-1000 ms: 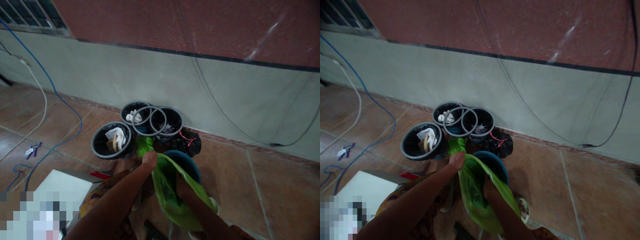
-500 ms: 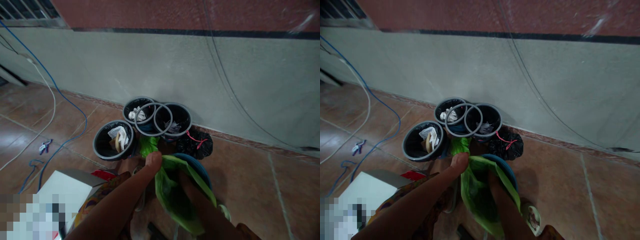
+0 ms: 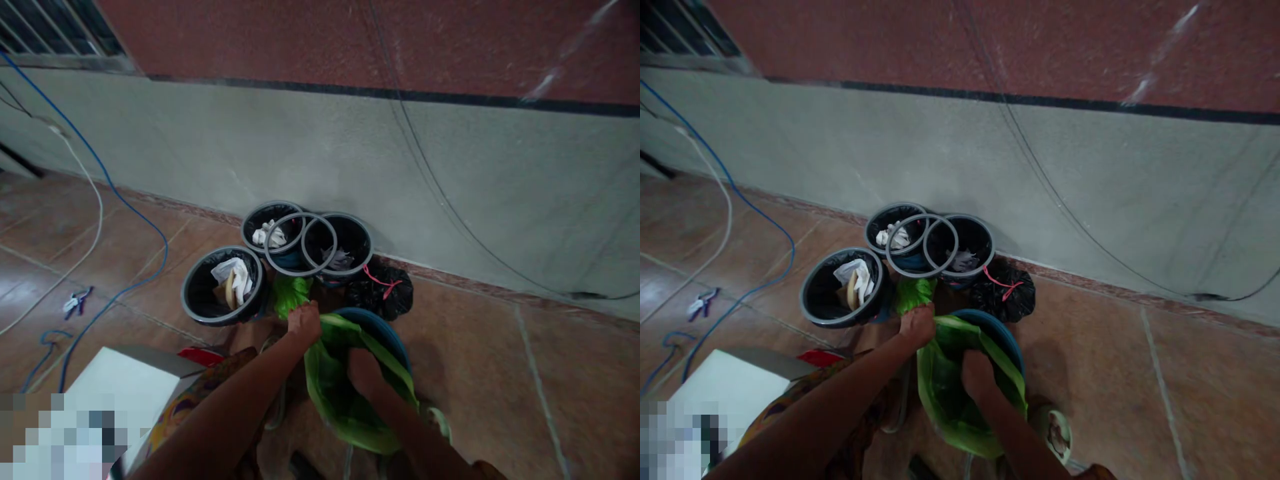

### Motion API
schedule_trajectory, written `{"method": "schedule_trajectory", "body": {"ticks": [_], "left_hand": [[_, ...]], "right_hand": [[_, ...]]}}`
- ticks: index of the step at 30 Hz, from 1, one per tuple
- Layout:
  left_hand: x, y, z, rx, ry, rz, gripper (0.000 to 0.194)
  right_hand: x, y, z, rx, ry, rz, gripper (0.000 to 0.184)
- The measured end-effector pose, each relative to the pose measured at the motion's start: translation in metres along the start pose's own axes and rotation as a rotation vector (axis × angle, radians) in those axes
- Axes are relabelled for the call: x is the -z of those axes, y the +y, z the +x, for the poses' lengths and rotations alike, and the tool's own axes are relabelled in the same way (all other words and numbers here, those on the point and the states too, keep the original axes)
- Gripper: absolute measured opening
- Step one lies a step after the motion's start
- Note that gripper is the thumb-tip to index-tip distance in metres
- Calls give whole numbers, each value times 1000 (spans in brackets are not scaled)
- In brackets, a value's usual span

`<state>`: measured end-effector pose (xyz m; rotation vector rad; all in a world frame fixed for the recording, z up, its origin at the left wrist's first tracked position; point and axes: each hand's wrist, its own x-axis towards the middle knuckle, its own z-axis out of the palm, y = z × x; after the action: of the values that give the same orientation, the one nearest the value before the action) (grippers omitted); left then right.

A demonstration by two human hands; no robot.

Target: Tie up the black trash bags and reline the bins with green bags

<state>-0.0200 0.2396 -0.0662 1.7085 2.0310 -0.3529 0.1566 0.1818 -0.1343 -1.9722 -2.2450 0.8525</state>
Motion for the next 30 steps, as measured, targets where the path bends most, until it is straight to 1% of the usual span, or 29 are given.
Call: {"method": "schedule_trajectory", "body": {"ticks": [1, 3, 5, 6, 8, 10, 11, 13, 17, 20, 23, 28, 30], "left_hand": [[1, 2, -2, -17, 33, 7, 42], [2, 8, -6, -80, 77, 18, 54], [1, 15, -10, -178, 114, 18, 64], [0, 19, -11, -237, 133, 16, 66], [-4, 25, -12, -339, 152, 14, 60], [-7, 29, -10, -385, 140, 23, 43], [-9, 29, -8, -382, 126, 30, 35], [-10, 29, -2, -352, 107, 34, 29], [-13, 24, 9, -268, 146, -36, 25], [-16, 21, 16, -176, 164, -134, 24], [-20, 18, 23, -115, 177, -209, 24], [-24, 17, 31, -52, 183, -290, 25], [-25, 18, 35, -32, 159, -312, 24]], "right_hand": [[6, -2, 5, 10, -6, -32, 26], [18, -2, 12, 4, 25, -135, 29], [26, 1, 16, -40, 70, -265, 28], [28, 4, 17, -66, 71, -327, 28], [27, 9, 17, -104, 37, -407, 30], [23, 15, 16, -123, 10, -435, 34], [22, 19, 14, -125, 6, -432, 35], [23, 26, 11, -118, 10, -395, 35], [40, 44, 4, -106, 31, -242, 34], [53, 57, 0, -114, 85, -102, 35], [59, 68, -2, -170, 148, 87, 39], [63, 79, 12, -246, 288, 362, 37], [64, 82, 21, -276, 291, 446, 39]]}}
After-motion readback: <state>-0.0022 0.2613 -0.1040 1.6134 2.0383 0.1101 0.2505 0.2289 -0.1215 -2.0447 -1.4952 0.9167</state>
